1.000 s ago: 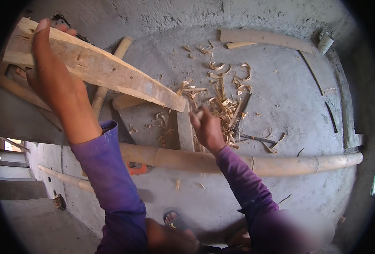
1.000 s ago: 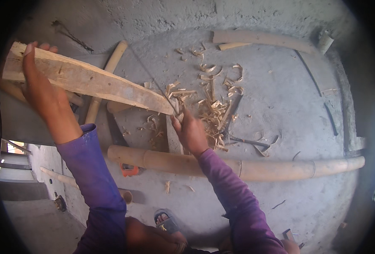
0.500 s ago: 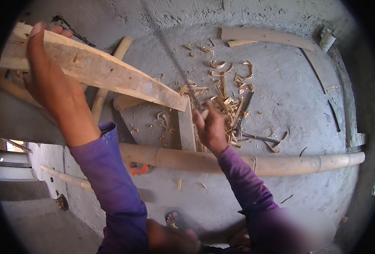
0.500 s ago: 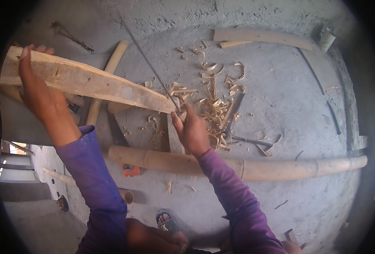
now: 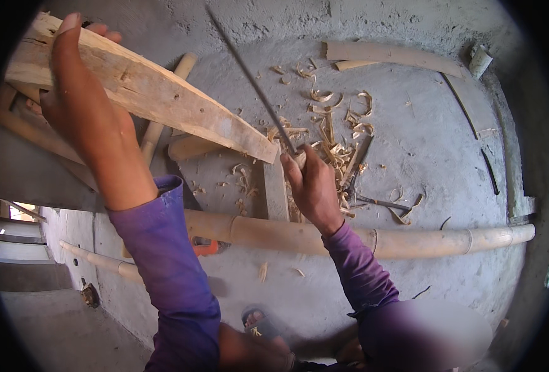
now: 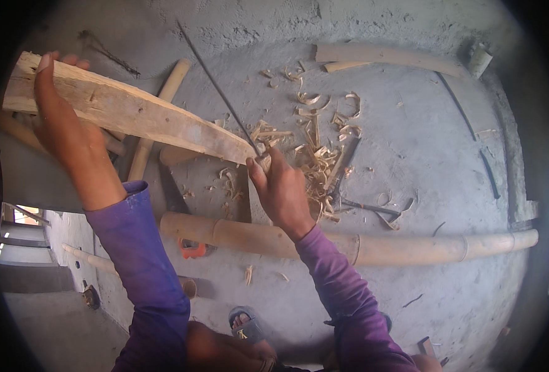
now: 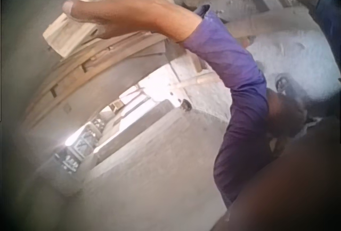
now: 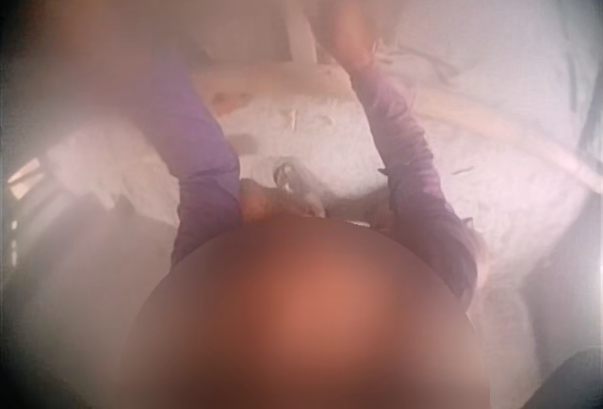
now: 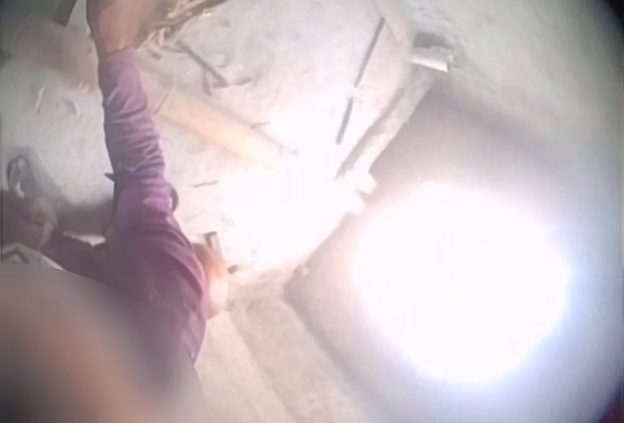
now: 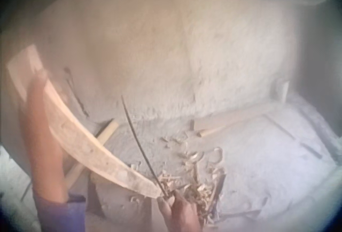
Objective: The person uses a knife to carve and shape a piece of wood, removing shavings and refining its edges. They periodically inspect the wood and fit it into a bamboo tube to check alignment.
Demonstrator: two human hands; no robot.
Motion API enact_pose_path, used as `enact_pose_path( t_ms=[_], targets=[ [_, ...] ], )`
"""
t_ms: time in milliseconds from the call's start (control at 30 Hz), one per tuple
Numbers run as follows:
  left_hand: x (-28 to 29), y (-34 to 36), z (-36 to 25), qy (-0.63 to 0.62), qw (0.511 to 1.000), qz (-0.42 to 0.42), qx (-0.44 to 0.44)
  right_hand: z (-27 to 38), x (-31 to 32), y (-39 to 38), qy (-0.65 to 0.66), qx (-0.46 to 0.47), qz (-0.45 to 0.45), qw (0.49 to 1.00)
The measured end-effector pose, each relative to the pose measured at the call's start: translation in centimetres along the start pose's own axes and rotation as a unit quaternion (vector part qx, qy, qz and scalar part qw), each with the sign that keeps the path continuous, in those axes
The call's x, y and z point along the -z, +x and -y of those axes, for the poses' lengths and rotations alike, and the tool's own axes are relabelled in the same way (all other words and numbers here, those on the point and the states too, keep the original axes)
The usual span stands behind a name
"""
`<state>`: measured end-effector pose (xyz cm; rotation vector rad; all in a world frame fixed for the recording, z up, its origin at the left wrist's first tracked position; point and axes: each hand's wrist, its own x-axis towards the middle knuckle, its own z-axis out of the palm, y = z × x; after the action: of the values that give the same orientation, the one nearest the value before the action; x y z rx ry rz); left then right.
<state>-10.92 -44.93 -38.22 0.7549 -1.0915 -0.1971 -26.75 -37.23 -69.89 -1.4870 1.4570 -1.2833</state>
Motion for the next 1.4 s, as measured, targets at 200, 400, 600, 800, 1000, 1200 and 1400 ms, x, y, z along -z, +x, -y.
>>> enact_pose_path(
  t_ms=[200, 400, 600, 800, 1000, 1200, 1400],
  targets=[
    [0.2, 0.6, 0.1, -0.008, 1.0, -0.026, 0.013, -4.0, -1.3, 1.0, -0.058, -0.107, 0.147, 0.982],
    [0.7, 0.7, 0.3, 0.002, 1.0, -0.014, 0.006, -5.3, -1.4, 0.2, -0.08, -0.094, 0.046, 0.991],
    [0.5, 0.4, 0.3, 0.008, 1.0, -0.009, 0.01, -5.0, -1.7, -0.8, -0.092, -0.1, 0.137, 0.981],
    [0.6, 0.4, 0.1, 0.017, 0.999, -0.017, 0.031, -6.1, -1.9, -0.8, -0.099, -0.06, 0.049, 0.992],
    [0.2, 0.9, 0.8, 0.011, 0.999, -0.041, 0.018, -8.2, -2.2, -0.8, -0.151, -0.088, 0.15, 0.973],
    [0.7, 0.0, 1.1, -0.014, 0.999, -0.022, -0.027, -7.6, -1.5, -1.1, -0.12, -0.103, 0.029, 0.987],
    [2.4, -0.8, 0.0, 0.015, 0.998, -0.013, -0.054, -0.9, 1.9, -2.3, -0.098, 0.019, -0.007, 0.995]
  ],
)
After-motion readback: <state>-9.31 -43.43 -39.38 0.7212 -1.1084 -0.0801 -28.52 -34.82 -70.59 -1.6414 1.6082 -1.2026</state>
